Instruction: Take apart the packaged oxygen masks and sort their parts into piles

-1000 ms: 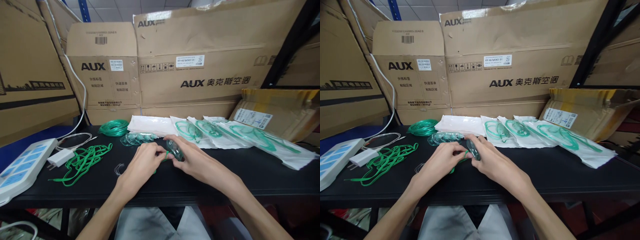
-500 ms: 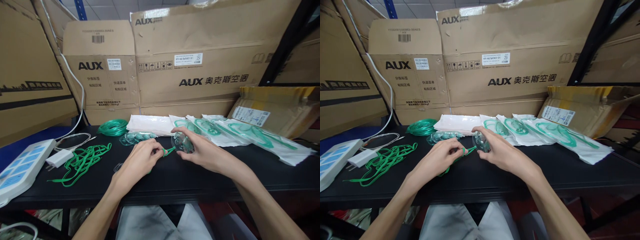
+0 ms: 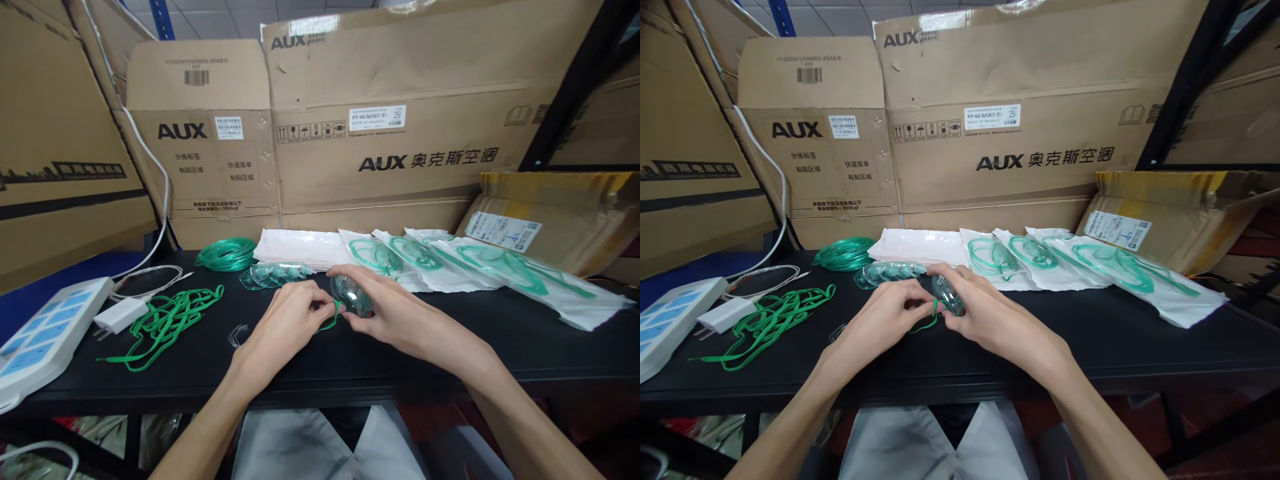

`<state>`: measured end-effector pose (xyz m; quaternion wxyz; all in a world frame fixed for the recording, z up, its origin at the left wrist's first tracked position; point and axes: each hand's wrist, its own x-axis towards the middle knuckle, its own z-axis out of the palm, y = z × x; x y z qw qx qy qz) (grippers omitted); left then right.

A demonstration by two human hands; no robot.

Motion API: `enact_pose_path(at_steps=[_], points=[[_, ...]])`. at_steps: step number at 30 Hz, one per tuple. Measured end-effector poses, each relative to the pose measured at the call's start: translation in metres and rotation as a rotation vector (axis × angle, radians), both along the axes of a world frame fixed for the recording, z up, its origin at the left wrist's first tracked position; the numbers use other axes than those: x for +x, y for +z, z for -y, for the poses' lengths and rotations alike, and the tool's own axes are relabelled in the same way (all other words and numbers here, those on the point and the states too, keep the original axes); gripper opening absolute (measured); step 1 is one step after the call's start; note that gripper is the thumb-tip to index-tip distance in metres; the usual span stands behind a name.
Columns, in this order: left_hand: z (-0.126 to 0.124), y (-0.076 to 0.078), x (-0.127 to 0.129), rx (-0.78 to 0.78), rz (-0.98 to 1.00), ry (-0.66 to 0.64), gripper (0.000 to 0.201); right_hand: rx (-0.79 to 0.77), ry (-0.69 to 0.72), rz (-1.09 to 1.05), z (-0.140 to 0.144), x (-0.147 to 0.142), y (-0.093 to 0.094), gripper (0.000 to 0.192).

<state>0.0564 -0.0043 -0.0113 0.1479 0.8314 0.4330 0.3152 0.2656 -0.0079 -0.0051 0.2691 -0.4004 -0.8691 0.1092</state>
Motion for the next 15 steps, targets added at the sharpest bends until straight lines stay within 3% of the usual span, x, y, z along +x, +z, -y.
enact_pose_path(at_steps=[4, 10, 15], points=[[0.002, 0.002, 0.000, 0.031, -0.034, 0.007, 0.021, -0.005, -0.011, 0.009, -0.005, 0.007, -0.002, 0.067], [0.003, 0.001, -0.001, 0.034, -0.077, 0.033, 0.021, 0.025, -0.143, 0.089, -0.013, 0.016, -0.004, 0.070], [0.001, -0.001, 0.000, 0.019, -0.031, 0.020, 0.022, 0.001, -0.084, 0.084, -0.008, 0.007, -0.007, 0.068]])
